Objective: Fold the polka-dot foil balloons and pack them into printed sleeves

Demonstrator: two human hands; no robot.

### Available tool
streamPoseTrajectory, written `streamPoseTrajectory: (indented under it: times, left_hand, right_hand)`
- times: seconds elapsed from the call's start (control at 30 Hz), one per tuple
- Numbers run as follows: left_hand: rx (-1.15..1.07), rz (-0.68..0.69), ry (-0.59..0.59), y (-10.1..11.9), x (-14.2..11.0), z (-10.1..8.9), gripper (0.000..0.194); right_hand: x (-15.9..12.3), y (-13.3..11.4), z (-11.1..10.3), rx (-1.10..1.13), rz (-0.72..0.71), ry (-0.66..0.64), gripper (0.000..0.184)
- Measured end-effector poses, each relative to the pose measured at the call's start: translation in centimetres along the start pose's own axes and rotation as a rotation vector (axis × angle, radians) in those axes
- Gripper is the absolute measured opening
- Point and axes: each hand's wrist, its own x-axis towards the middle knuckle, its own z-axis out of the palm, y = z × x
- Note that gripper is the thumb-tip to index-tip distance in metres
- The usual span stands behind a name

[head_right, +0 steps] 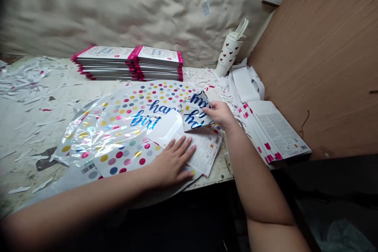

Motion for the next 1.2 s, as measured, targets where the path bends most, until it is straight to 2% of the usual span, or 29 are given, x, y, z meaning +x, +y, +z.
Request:
streamPoseTrajectory:
  times: [0.1, 0.17, 0.2, 0.23, 0.27, 0.33, 0.4, 0.47, 0.57, 0.63, 0.73, 0.8, 0.83, 0.97, 1.03, 1.1, 1.2]
  left_hand:
    - [-0.174, 0.259, -0.195, -4.0, -3.8, -3.1, 0.038]
    - [-0.333, 0.291, -0.344, -5.9, -5.9, -5.3, 0.025]
    - [-0.388, 0.248, -0.363, -6.3, -6.5, -6.0, 0.025]
    - [-0.400, 0.170, -0.322, -6.5, -6.7, -6.3, 0.027]
    - [-0.354, 0.075, -0.225, -6.4, -6.5, -6.3, 0.029]
    - [-0.118, -0.106, 0.032, -5.7, -5.5, -5.3, 0.032]
    - [0.144, -0.197, 0.194, -5.0, -4.3, -3.8, 0.037]
    - [0.264, -0.207, 0.222, -4.6, -3.4, -2.6, 0.045]
    - [0.213, -0.222, 0.235, -5.0, -3.0, -2.4, 0.050]
    - [0.043, -0.272, 0.183, -5.4, -3.1, -3.3, 0.048]
    - [-0.359, -0.321, 0.011, -5.8, -3.2, -5.0, 0.046]
    - [-0.440, -0.294, -0.002, -5.4, -3.3, -5.7, 0.042]
    - [-0.361, -0.255, 0.051, -5.1, -3.3, -5.8, 0.038]
    - [0.211, -0.036, 0.325, -3.1, -3.5, -5.1, 0.032]
    - [0.335, 0.002, 0.367, -2.5, -3.6, -4.4, 0.027]
    - [0.378, 0.000, 0.368, -2.2, -3.8, -4.0, 0.021]
    - [0.401, -0.006, 0.362, -2.1, -4.0, -3.6, 0.016]
  right_hand:
    - [-0.6, -0.7, 0.6, 0.127, 0.009, -0.149, 0.029]
    - [-0.5, -0.9, 1.8, 0.226, 0.023, -0.271, 0.032]
    - [-0.3, -0.9, 2.5, 0.240, 0.029, -0.306, 0.031]
    - [-0.1, -0.7, 3.3, 0.227, 0.034, -0.320, 0.029]
    - [0.2, -0.5, 4.1, 0.204, 0.040, -0.323, 0.027]
    - [0.7, 0.0, 5.4, 0.168, 0.055, -0.327, 0.023]
    - [1.1, 0.5, 5.9, 0.167, 0.058, -0.328, 0.022]
    - [1.2, 0.8, 6.0, 0.160, 0.035, -0.324, 0.023]
    - [0.9, 0.9, 5.9, 0.144, -0.009, -0.343, 0.024]
    - [0.6, 0.6, 5.8, 0.140, -0.022, -0.374, 0.022]
    - [0.6, -0.6, 5.4, 0.098, 0.014, -0.488, 0.020]
    - [1.1, -2.1, 4.9, 0.045, 0.071, -0.615, 0.020]
    - [1.5, -2.9, 4.6, 0.015, 0.098, -0.685, 0.021]
    - [3.0, -6.3, 4.7, -0.158, 0.139, -0.949, 0.025]
    - [3.2, -7.4, 5.9, -0.265, 0.161, -1.039, 0.023]
    - [2.9, -7.8, 7.4, -0.336, 0.154, -1.042, 0.020]
    - [2.1, -7.3, 9.5, -0.383, 0.054, -0.880, 0.022]
